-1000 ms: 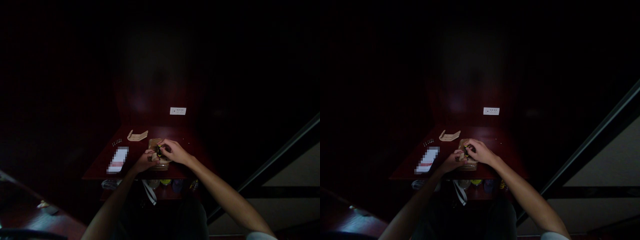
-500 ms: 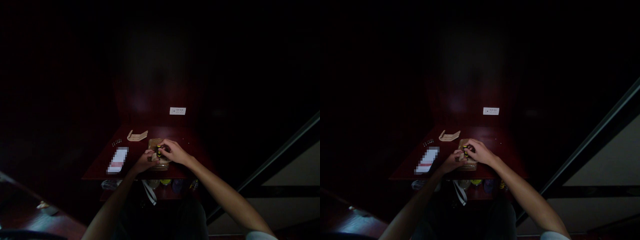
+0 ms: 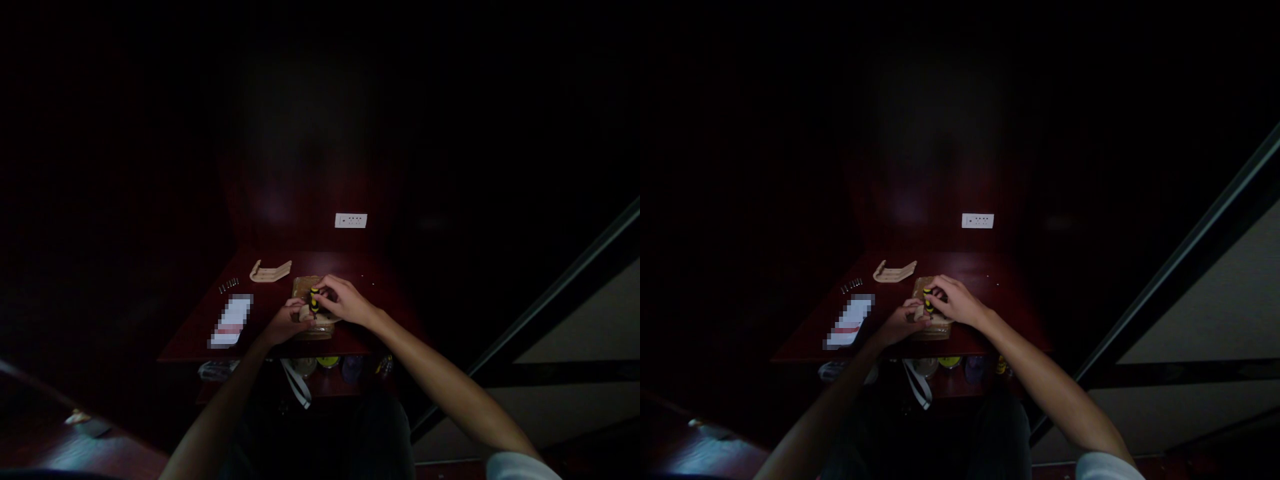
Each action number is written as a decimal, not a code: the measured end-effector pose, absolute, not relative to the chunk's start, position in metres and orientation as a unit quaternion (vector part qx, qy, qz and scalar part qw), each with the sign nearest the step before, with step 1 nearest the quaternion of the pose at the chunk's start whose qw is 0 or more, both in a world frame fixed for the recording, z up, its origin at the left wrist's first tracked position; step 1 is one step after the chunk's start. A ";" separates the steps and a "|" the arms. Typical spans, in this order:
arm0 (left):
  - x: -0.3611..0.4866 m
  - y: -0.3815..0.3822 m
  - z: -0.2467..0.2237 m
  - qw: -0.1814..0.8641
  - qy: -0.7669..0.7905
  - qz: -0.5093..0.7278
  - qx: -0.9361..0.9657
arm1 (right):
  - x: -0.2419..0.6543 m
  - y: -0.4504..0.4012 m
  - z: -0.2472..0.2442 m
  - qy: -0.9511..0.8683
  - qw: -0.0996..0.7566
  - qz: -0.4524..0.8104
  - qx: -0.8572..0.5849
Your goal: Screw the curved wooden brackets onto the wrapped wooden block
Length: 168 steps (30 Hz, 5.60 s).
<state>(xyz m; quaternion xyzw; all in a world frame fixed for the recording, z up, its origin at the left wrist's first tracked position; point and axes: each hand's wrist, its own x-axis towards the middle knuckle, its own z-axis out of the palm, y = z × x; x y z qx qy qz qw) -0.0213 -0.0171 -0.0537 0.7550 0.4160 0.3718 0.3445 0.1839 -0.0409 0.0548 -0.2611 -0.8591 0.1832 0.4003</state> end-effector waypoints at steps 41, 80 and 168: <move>-0.023 -0.014 -0.054 0.335 0.422 0.355 0.764 | 0.181 -0.039 0.060 -0.863 0.389 0.184 -0.263; -0.024 -0.017 -0.052 0.350 0.409 0.358 0.763 | 0.181 -0.043 0.055 -0.870 0.394 0.153 -0.255; -0.022 -0.015 -0.053 0.336 0.415 0.364 0.763 | 0.181 -0.045 0.060 -0.877 0.371 0.171 -0.252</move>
